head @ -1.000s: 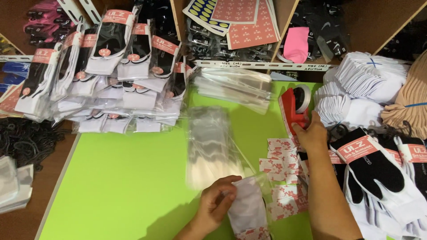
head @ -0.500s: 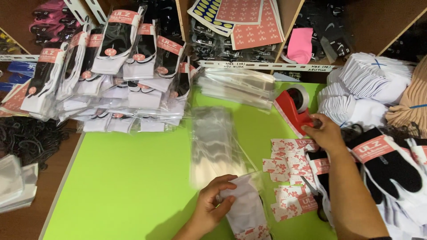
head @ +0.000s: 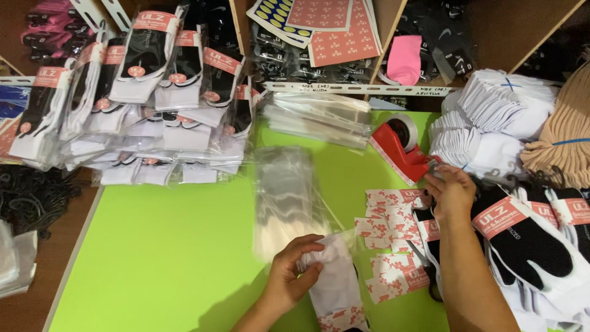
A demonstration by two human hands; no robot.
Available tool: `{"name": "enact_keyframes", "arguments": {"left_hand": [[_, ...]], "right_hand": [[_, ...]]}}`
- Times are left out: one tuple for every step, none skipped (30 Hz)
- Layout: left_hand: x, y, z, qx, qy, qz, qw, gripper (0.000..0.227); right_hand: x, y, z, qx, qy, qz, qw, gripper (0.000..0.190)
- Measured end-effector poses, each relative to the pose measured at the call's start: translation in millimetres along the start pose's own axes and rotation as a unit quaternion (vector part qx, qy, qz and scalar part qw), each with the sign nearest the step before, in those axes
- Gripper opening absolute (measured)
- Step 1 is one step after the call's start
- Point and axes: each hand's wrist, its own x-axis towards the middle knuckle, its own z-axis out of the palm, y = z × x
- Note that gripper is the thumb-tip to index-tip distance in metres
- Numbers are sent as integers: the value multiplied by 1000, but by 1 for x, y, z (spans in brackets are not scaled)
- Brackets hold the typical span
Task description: The person folds pairs of black and white socks, attaches a plastic hanger, and places them into clear plastic bags. They then seal the bags using a tape dispenser and stack the finished packages on the table.
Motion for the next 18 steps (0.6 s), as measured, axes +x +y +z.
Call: {"name": "enact_keyframes", "arguments": {"left_hand": [[0, -3, 2, -10, 6, -10, 1000, 30], [1, -4, 3, -21, 10, -19, 1000, 30], [0, -2, 5, -21, 7, -21, 1000, 30], [0, 0, 6, -19, 8, -21, 1000, 30], [1, 1, 8, -17, 9, -21, 1000, 29], [0, 1, 9, -17, 8, -23, 1000, 29], [0, 1, 9, -7, 6, -18, 1000, 29], [0, 0, 9, 2, 5, -13, 1000, 29], [0, 1, 9, 3, 5, -14, 1000, 29], [0, 2, 9, 16, 5, -3, 1000, 29], [1, 3, 8, 29, 4, 8, 1000, 28], [-1, 4, 9, 30, 4, 6, 1000, 28], [-3, 6, 9, 19, 12, -12, 1000, 28], [-4, 7, 8, 10, 24, -29, 999, 28], [-1, 11, 7, 11, 27, -28, 999, 28], [1, 14, 5, 8, 40, -36, 998, 31], [2, 17, 3, 6, 53, -44, 998, 33], [4, 17, 3, 7, 61, -45, 997, 33]], "right_hand": [[3, 3, -3, 16, -1, 5, 1000, 17], [6, 5, -6, 34, 1, 11, 999, 24], [14, 14, -11, 34, 4, 12, 999, 24], [25, 21, -14, 22, 1, 31, 999, 14], [35, 29, -17, 11, -3, 51, 999, 13], [38, 31, -18, 11, -2, 52, 999, 13], [40, 32, -17, -72, -9, 43, 996, 18], [43, 34, -16, -154, -18, 34, 987, 25], [66, 52, -26, -154, -18, 34, 987, 25], [88, 70, -35, -358, -16, -77, 931, 21], [111, 89, -44, -540, -17, -184, 821, 25], [112, 90, -45, -541, -17, -182, 821, 25], [113, 92, -46, -606, -24, -167, 777, 27], [116, 91, -41, -666, -33, -155, 729, 29], [99, 74, -43, -666, -35, -158, 729, 29], [81, 58, -43, -648, -55, -162, 742, 26], [64, 42, -42, -630, -74, -166, 755, 27], [27, 19, -35, -631, -81, -170, 753, 27]]}}
